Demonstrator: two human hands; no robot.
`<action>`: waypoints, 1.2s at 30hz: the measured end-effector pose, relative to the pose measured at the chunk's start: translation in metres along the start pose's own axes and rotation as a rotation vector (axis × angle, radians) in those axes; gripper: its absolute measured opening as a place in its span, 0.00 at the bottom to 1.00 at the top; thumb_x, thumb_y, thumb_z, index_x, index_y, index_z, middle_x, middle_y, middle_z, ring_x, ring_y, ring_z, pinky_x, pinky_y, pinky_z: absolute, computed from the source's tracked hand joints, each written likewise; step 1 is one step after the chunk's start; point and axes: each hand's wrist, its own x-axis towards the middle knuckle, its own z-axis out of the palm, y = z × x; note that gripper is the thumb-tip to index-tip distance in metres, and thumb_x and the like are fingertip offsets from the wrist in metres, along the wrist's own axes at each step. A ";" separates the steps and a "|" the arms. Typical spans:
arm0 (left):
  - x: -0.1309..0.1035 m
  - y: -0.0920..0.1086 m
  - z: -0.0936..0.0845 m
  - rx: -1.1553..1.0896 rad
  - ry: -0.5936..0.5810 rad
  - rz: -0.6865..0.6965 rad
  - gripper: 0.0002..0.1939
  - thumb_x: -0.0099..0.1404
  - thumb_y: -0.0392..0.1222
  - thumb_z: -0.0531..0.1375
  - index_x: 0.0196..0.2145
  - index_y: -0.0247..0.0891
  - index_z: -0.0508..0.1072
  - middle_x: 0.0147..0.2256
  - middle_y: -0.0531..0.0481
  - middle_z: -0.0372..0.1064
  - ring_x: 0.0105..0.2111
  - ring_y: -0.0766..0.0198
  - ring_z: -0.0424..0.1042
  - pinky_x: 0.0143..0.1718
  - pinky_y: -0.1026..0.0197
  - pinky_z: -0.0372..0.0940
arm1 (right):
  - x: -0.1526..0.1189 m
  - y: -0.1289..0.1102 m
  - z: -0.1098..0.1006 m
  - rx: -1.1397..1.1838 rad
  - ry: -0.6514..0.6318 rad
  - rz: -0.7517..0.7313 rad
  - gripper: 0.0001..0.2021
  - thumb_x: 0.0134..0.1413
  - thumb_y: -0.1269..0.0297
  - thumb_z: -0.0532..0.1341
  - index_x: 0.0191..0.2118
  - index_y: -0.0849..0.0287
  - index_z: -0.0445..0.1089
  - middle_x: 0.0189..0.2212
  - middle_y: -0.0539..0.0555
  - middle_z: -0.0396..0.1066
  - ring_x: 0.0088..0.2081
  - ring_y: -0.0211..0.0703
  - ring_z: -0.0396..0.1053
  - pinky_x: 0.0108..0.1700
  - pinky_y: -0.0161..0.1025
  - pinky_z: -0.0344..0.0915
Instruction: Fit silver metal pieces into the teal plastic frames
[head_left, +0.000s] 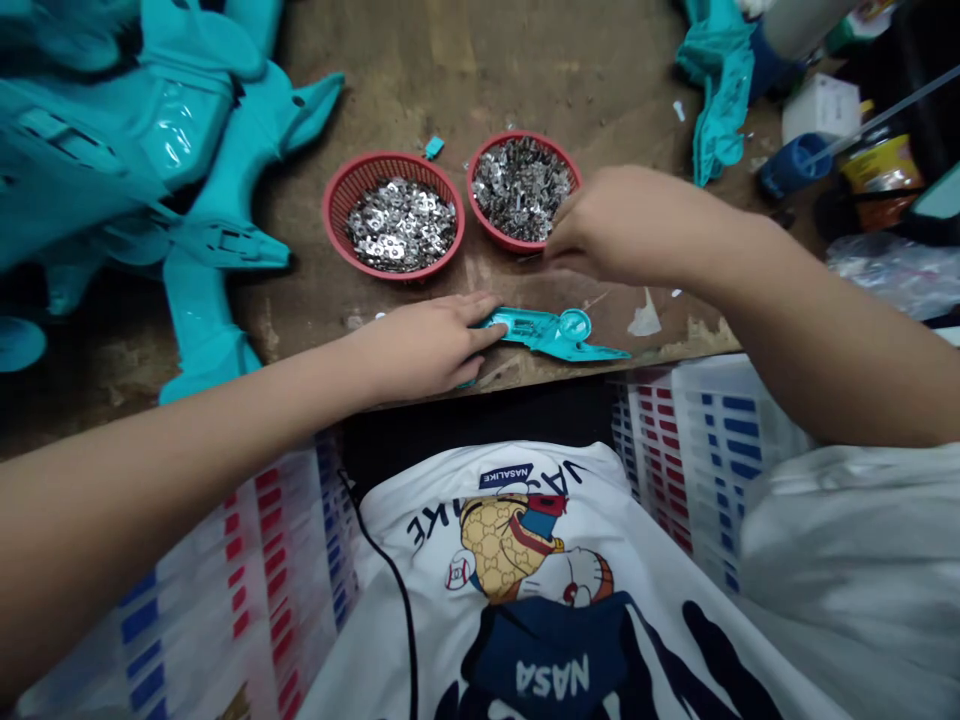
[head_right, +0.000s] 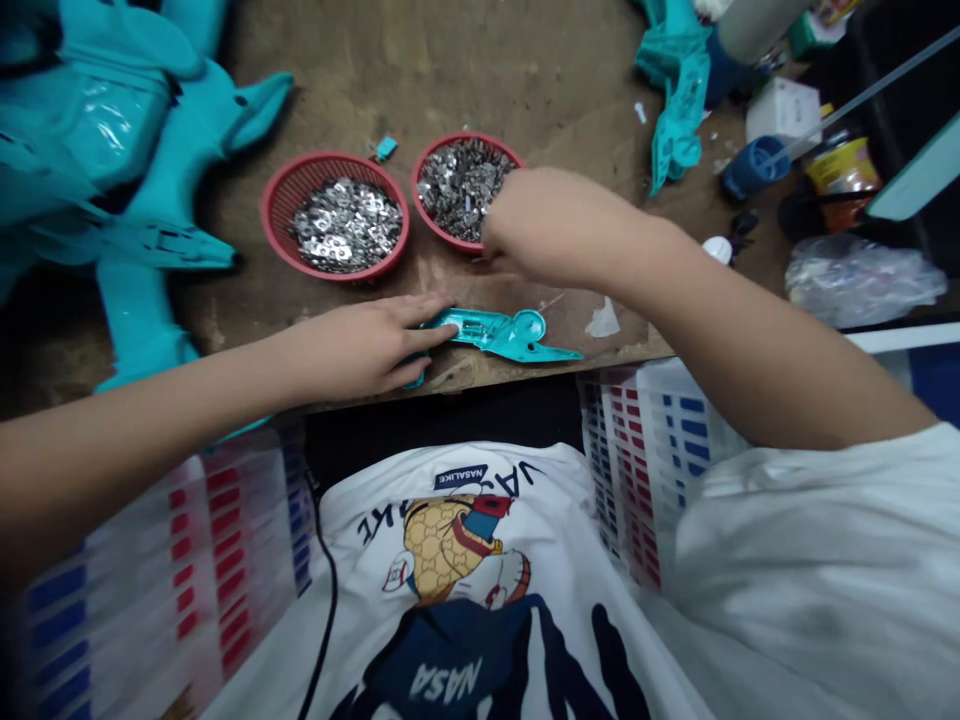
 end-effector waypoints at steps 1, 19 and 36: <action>-0.001 0.001 -0.002 0.021 -0.013 -0.015 0.30 0.80 0.41 0.60 0.75 0.33 0.76 0.80 0.28 0.63 0.80 0.39 0.67 0.83 0.39 0.63 | -0.004 0.004 0.002 -0.049 -0.022 0.140 0.15 0.80 0.73 0.60 0.54 0.67 0.86 0.48 0.64 0.83 0.50 0.61 0.81 0.52 0.48 0.72; 0.009 -0.006 0.023 -0.158 0.348 -0.290 0.13 0.75 0.47 0.65 0.53 0.43 0.74 0.50 0.38 0.82 0.50 0.43 0.83 0.53 0.46 0.80 | -0.014 -0.002 0.040 -0.083 -0.055 0.352 0.15 0.74 0.74 0.60 0.53 0.67 0.86 0.49 0.72 0.83 0.47 0.63 0.80 0.46 0.45 0.70; 0.008 -0.009 0.024 -0.006 0.270 -0.133 0.34 0.82 0.45 0.56 0.80 0.29 0.68 0.77 0.29 0.70 0.72 0.41 0.77 0.75 0.40 0.74 | -0.037 -0.060 0.033 0.047 0.012 0.180 0.18 0.80 0.69 0.59 0.57 0.69 0.86 0.53 0.72 0.83 0.50 0.63 0.80 0.47 0.47 0.69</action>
